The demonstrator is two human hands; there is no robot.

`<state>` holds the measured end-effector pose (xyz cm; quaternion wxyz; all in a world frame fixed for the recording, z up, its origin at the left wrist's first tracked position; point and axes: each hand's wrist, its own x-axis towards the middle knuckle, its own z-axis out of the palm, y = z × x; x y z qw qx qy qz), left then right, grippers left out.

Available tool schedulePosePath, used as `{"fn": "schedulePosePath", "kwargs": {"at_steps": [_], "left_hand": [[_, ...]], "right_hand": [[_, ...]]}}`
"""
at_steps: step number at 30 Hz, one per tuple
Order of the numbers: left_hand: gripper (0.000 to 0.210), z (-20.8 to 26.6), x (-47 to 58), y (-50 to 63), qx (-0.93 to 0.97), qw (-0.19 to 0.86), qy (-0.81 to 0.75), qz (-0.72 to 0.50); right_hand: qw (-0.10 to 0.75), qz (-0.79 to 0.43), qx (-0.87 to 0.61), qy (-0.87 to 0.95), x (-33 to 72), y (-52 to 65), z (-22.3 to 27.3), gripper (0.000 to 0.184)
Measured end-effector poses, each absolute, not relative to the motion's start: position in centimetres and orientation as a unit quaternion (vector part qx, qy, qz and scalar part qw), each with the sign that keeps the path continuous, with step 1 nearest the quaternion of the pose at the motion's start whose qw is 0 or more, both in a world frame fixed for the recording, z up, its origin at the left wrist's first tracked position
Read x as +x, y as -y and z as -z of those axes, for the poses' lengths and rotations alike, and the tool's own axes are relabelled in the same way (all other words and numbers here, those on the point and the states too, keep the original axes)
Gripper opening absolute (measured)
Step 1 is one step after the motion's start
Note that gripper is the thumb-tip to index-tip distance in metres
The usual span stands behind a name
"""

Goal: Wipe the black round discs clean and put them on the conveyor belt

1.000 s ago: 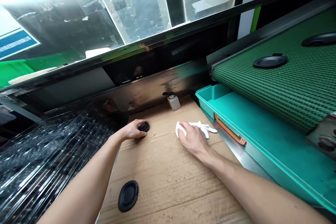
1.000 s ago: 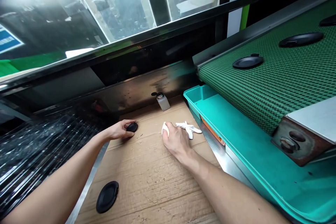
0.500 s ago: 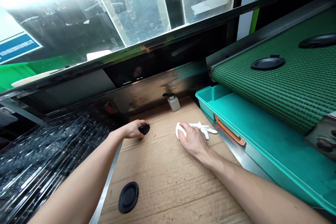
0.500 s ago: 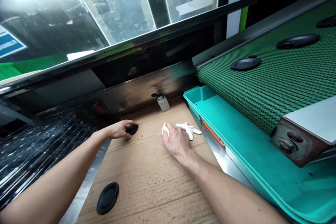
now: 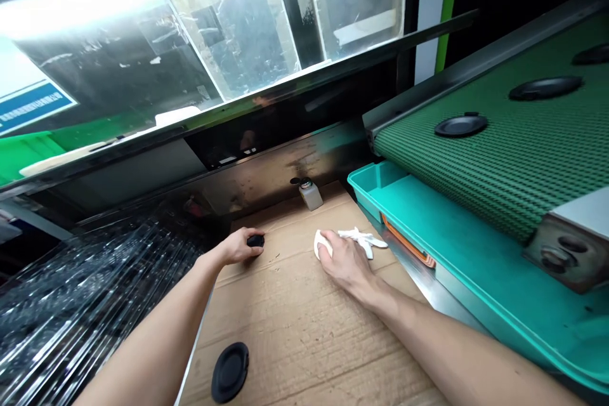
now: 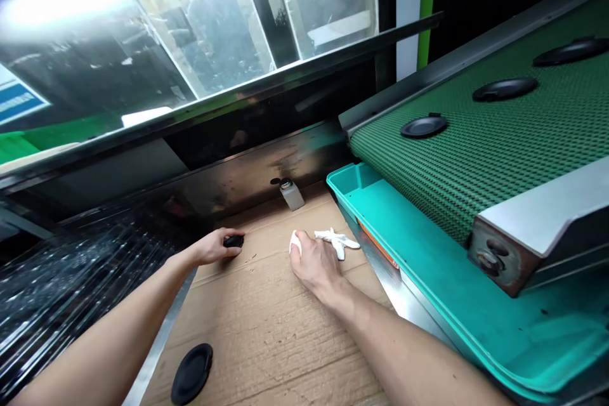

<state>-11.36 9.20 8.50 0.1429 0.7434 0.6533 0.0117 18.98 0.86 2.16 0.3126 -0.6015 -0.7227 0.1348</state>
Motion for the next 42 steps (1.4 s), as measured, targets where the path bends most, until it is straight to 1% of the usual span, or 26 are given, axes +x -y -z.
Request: {"fn": "schedulePosePath", "kwargs": {"at_steps": [1, 3, 5, 7, 11, 14, 17, 19, 21, 24, 26, 27, 28, 30, 31, 33, 35, 36, 38, 42], "left_hand": [[0.067, -8.5, -11.3, -9.1, 0.741, 0.146, -0.656, -0.007], [0.076, -8.7, -11.1, -8.9, 0.739, 0.140, -0.659, -0.005], [0.087, -9.1, -10.5, -8.8, 0.739, 0.119, -0.663, -0.009], [0.091, -9.9, -9.6, -9.0, 0.743, 0.087, -0.664, -0.010], [0.076, -13.5, -4.4, -10.4, 0.791, 0.020, -0.609, -0.055], [0.063, -17.6, 3.5, -10.8, 0.827, 0.034, -0.550, -0.115], [0.054, -20.9, 13.6, -10.6, 0.860, 0.051, -0.484, -0.157], [0.053, -22.0, 20.1, -10.4, 0.876, 0.030, -0.442, -0.190], [0.057, -22.4, 25.7, -10.2, 0.887, 0.002, -0.414, -0.206], [0.058, -22.6, 31.3, -10.0, 0.899, 0.005, -0.401, -0.175], [0.048, -22.9, 33.0, -9.9, 0.907, 0.042, -0.396, -0.140], [0.042, -23.1, 33.2, -9.8, 0.905, 0.060, -0.396, -0.144], [0.036, -23.3, 33.2, -9.7, 0.897, 0.078, -0.401, -0.167], [0.031, -23.5, 32.3, -9.2, 0.870, 0.132, -0.405, -0.248], [0.030, -23.4, 31.6, -8.9, 0.851, 0.178, -0.397, -0.295], [0.025, -22.8, 29.6, -7.9, 0.797, 0.316, -0.365, -0.363], [0.021, -21.8, 27.1, -6.6, 0.717, 0.455, -0.340, -0.404], [0.020, -21.2, 25.7, -5.9, 0.675, 0.506, -0.335, -0.420], [0.017, -19.7, 22.6, -4.1, 0.600, 0.567, -0.340, -0.451], [0.016, -15.4, 15.7, 0.0, 0.442, 0.648, -0.376, -0.493]], "right_hand": [[0.313, -0.134, -0.601, 0.723, 18.9, -0.8, -2.2, 0.030], [0.314, -0.131, -0.602, 0.722, 18.9, -0.8, -2.3, 0.030], [0.313, -0.128, -0.605, 0.721, 18.8, -0.7, -2.6, 0.028], [0.311, -0.130, -0.605, 0.721, 18.8, -0.6, -2.9, 0.025], [0.314, -0.140, -0.606, 0.717, 19.1, -0.7, -3.4, 0.026], [0.315, -0.153, -0.609, 0.712, 19.4, -0.8, -3.7, 0.027], [0.308, -0.163, -0.600, 0.720, 19.5, -0.8, -3.7, 0.027], [0.318, -0.165, -0.598, 0.717, 19.4, -0.8, -3.6, 0.024], [0.340, -0.163, -0.599, 0.706, 19.3, -0.8, -3.3, 0.020], [0.358, -0.156, -0.598, 0.700, 19.2, -0.9, -3.1, 0.018], [0.356, -0.151, -0.598, 0.702, 19.1, -1.0, -3.0, 0.018], [0.353, -0.151, -0.598, 0.703, 19.1, -1.0, -3.0, 0.018], [0.350, -0.150, -0.600, 0.704, 19.1, -1.1, -3.0, 0.018], [0.345, -0.151, -0.601, 0.705, 19.2, -1.1, -3.0, 0.019], [0.345, -0.150, -0.600, 0.705, 19.2, -1.1, -2.9, 0.019], [0.350, -0.150, -0.597, 0.706, 19.3, -1.0, -2.9, 0.019], [0.351, -0.152, -0.595, 0.706, 19.3, -0.9, -2.8, 0.019], [0.350, -0.154, -0.596, 0.706, 19.3, -0.8, -2.8, 0.020], [0.343, -0.163, -0.598, 0.705, 19.2, -1.0, -2.7, 0.021], [0.329, -0.189, -0.593, 0.710, 19.2, -1.7, -2.5, 0.019]]}}
